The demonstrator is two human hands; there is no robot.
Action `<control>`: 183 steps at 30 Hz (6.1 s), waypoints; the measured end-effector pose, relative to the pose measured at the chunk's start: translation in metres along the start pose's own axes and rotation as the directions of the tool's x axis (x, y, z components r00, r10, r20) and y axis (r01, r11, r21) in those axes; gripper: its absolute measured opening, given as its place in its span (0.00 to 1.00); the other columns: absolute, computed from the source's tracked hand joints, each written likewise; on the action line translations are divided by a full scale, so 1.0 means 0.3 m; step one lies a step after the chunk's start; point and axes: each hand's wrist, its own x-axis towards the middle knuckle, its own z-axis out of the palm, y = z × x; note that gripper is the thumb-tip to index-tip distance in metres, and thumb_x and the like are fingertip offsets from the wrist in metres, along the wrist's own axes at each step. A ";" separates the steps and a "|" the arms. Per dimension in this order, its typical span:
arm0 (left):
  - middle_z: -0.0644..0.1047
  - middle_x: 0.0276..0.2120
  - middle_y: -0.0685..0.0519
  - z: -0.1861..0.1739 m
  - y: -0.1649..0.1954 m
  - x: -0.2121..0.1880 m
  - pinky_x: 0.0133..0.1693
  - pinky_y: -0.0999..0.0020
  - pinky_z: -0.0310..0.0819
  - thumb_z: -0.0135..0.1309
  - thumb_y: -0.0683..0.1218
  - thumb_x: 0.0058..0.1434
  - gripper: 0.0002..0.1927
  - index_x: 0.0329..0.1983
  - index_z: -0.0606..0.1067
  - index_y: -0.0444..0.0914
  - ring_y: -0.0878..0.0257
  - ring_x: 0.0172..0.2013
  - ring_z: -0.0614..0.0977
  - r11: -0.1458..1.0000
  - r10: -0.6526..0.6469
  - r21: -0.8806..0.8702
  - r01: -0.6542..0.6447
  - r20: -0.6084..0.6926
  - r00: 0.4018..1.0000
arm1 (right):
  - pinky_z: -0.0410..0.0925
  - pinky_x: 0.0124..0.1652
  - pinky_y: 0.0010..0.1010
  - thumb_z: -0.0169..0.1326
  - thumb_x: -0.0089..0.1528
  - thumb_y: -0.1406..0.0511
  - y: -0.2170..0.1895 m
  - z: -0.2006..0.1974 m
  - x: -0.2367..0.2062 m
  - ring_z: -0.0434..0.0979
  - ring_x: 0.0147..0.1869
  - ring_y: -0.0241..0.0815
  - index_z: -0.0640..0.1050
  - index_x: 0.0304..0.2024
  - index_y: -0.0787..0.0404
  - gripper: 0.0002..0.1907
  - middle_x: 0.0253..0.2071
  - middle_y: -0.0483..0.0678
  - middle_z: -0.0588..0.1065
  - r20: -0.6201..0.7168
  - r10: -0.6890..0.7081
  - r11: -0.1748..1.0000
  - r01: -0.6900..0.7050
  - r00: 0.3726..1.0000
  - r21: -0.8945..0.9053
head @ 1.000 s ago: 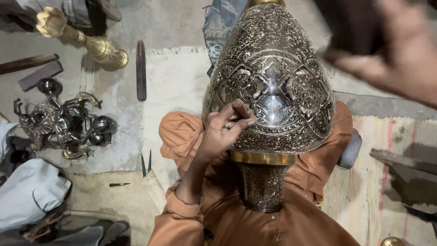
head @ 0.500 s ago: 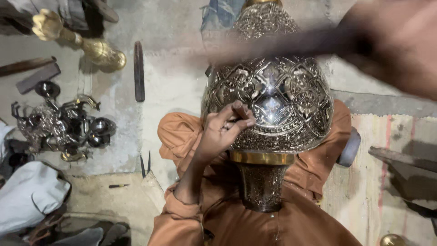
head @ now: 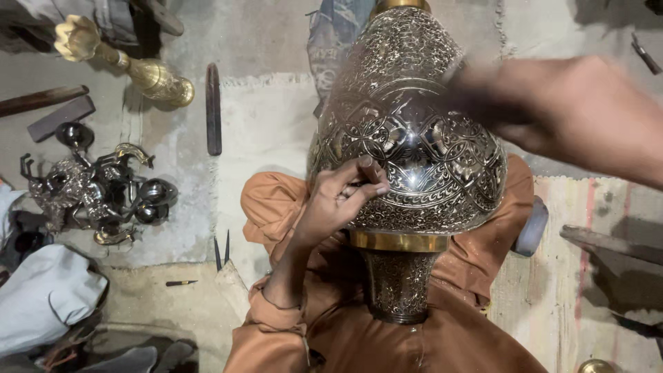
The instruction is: The person sits on the floor holding a large engraved metal vase between their legs and burnishes its decorated surface with a dark handheld tool, repositioning a small punch on the pattern and working different areas of the vase with repeated strokes.
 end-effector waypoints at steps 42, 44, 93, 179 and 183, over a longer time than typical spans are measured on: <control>0.85 0.42 0.52 -0.104 -0.079 0.092 0.49 0.65 0.84 0.59 0.40 0.66 0.13 0.54 0.78 0.38 0.62 0.44 0.88 0.921 0.107 0.325 -0.216 0.323 0.940 | 0.77 0.29 0.27 0.60 0.63 0.60 0.006 0.108 -0.182 0.83 0.34 0.38 0.65 0.71 0.38 0.35 0.36 0.44 0.81 0.219 0.165 0.829 -0.014 0.962 -0.560; 0.84 0.44 0.52 -0.108 -0.083 0.105 0.49 0.66 0.85 0.58 0.40 0.67 0.14 0.56 0.77 0.38 0.62 0.45 0.88 0.910 0.185 0.290 -0.296 0.357 0.916 | 0.74 0.27 0.28 0.57 0.64 0.65 -0.011 0.099 -0.167 0.81 0.32 0.40 0.65 0.72 0.50 0.33 0.40 0.50 0.80 0.008 0.123 0.984 -0.121 0.992 -0.131; 0.84 0.43 0.54 -0.044 -0.069 0.032 0.44 0.72 0.86 0.58 0.41 0.67 0.14 0.55 0.75 0.36 0.68 0.44 0.86 0.998 0.000 0.057 0.000 -0.001 1.000 | 0.74 0.31 0.39 0.63 0.60 0.61 0.132 0.054 -0.059 0.82 0.32 0.45 0.66 0.71 0.51 0.37 0.33 0.51 0.77 -0.073 0.112 0.993 -0.114 0.991 -0.018; 0.83 0.44 0.51 -0.116 -0.117 0.082 0.54 0.63 0.83 0.55 0.38 0.68 0.12 0.54 0.75 0.35 0.61 0.47 0.85 0.993 0.033 0.102 -0.063 0.273 0.962 | 0.73 0.29 0.31 0.63 0.63 0.59 0.090 0.097 -0.155 0.80 0.30 0.43 0.67 0.65 0.50 0.29 0.34 0.49 0.78 0.021 0.099 0.950 -0.088 0.995 -0.300; 0.84 0.41 0.53 -0.127 -0.097 0.109 0.50 0.66 0.86 0.54 0.39 0.68 0.11 0.53 0.76 0.36 0.62 0.43 0.87 0.979 0.114 0.123 -0.164 0.334 0.936 | 0.72 0.30 0.38 0.66 0.61 0.65 0.050 0.107 -0.141 0.80 0.30 0.46 0.63 0.72 0.60 0.40 0.31 0.50 0.76 -0.122 0.262 0.924 -0.212 0.957 0.318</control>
